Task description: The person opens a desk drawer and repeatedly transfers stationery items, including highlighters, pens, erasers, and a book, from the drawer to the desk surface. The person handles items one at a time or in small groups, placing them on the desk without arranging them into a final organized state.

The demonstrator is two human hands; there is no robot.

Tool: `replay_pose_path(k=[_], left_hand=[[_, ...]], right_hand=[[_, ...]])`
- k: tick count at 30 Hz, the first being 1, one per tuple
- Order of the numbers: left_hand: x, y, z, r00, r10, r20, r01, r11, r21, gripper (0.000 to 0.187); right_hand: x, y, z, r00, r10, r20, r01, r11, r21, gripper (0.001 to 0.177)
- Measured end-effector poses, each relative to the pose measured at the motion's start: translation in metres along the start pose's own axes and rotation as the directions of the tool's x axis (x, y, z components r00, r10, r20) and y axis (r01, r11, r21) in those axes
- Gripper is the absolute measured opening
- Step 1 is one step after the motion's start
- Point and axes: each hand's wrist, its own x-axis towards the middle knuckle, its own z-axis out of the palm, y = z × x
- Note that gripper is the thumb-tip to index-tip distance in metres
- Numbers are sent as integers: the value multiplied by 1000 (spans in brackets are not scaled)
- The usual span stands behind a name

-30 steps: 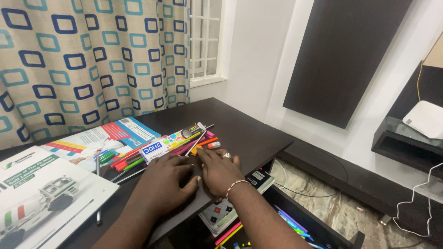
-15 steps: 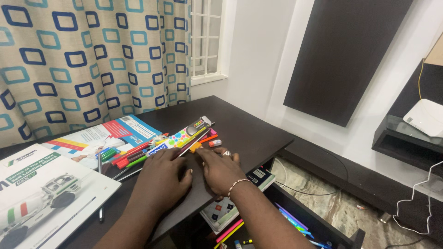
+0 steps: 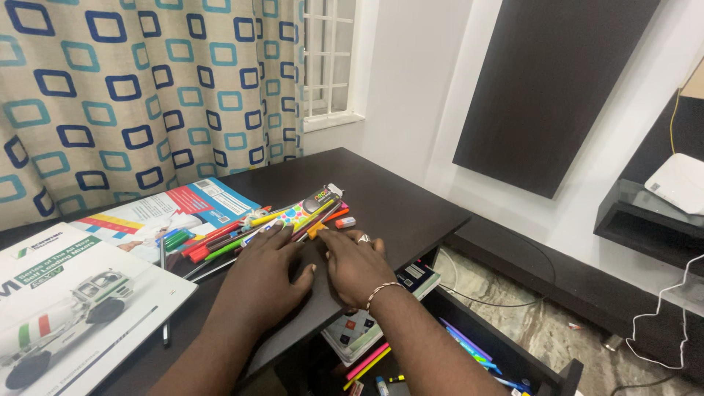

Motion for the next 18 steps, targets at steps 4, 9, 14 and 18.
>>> replay_pose_path(k=[4, 9, 14, 18], left_hand=[[1, 0, 0, 1000, 17, 26, -16, 999, -49, 58], [-3, 0, -2, 994, 92, -51, -97, 989, -109, 56], [-5, 2, -4, 984, 138, -109, -148, 984, -97, 53], [-8, 4, -9, 987, 116, -107, -125, 989, -81, 51]], right_hand=[[0, 0, 0, 1000, -6, -4, 6, 1000, -11, 47], [-4, 0, 0, 999, -20, -28, 20, 1000, -10, 46], [-13, 1, 0, 997, -25, -69, 24, 1000, -9, 47], [-26, 5, 6, 987, -94, -134, 83, 993, -83, 46]])
